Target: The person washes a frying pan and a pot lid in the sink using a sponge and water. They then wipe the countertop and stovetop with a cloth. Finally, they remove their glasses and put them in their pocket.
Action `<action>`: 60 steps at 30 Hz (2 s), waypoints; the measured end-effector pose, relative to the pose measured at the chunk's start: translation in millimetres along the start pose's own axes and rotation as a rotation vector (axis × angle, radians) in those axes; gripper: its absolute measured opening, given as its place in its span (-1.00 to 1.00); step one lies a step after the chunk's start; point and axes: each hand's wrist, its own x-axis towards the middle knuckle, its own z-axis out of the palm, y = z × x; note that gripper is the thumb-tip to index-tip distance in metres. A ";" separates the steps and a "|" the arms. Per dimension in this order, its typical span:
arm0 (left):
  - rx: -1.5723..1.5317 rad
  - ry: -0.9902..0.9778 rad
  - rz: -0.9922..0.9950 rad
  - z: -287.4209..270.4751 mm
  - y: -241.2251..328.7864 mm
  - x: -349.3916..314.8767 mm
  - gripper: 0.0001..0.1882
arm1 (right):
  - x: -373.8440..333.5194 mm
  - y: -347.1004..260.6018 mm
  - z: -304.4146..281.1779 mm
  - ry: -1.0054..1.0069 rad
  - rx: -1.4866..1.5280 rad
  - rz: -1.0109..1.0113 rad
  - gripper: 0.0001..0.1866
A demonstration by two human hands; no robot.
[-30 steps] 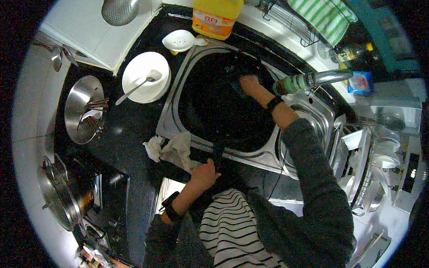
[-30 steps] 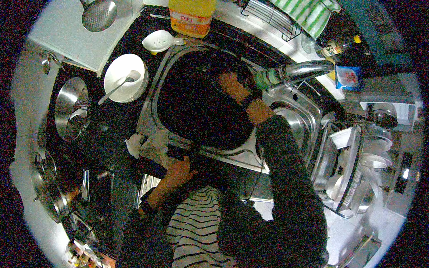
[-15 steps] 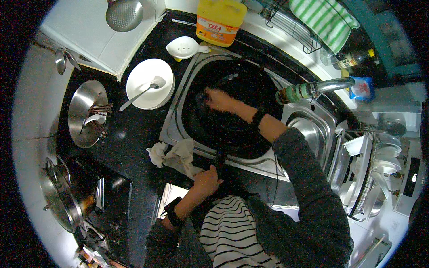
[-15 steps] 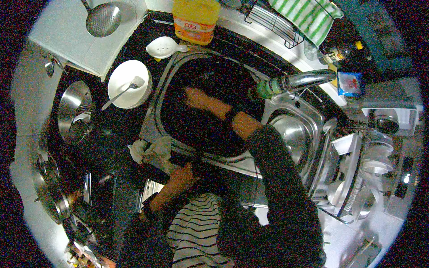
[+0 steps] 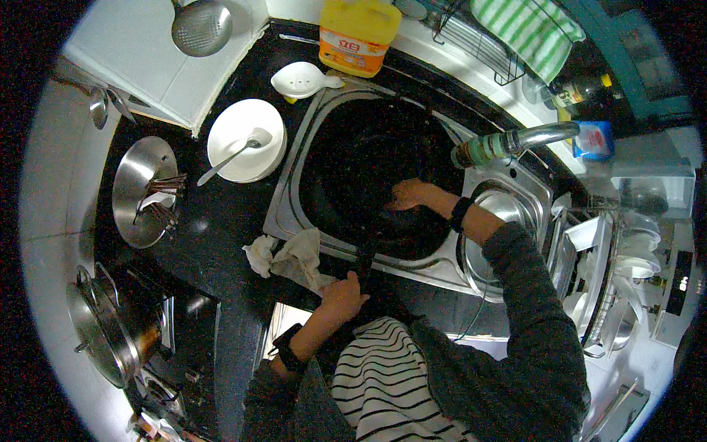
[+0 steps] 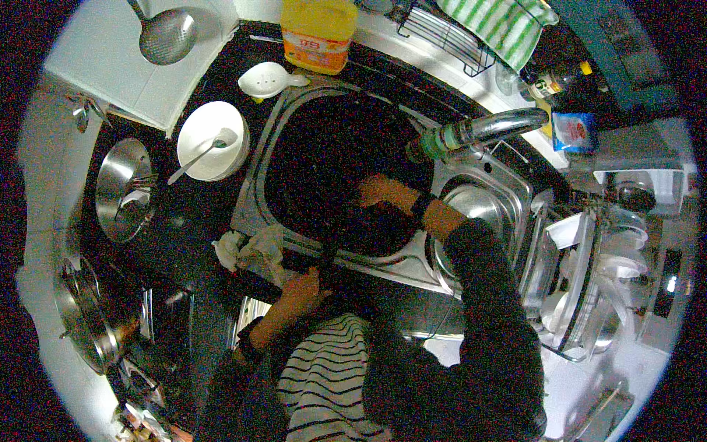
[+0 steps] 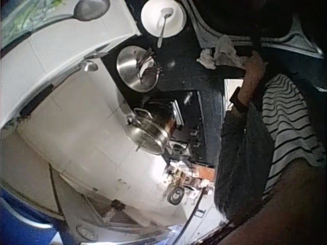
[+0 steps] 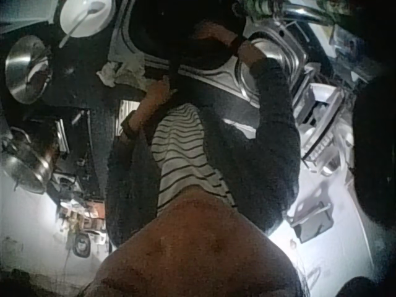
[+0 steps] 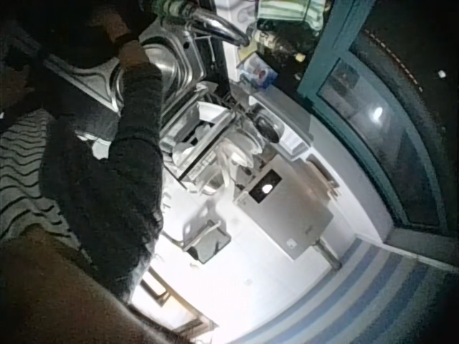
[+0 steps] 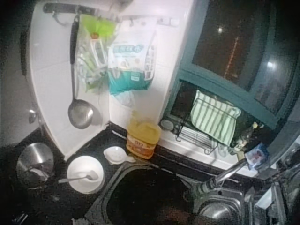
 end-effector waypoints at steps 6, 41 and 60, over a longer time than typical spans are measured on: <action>-0.009 0.081 0.029 -0.4 0.2 -3.6 -0.23 | 21.1 -70.4 -34.2 0.558 0.349 -0.328 -0.35; -1.879 -0.436 0.133 -45.7 1.6 -24.0 -0.73 | -101.1 9.6 50.6 0.345 2.117 -0.693 -0.56; -1.134 0.290 0.034 -48.4 19.9 -43.2 -0.84 | -148.2 -64.0 61.6 0.471 2.577 -0.351 -0.83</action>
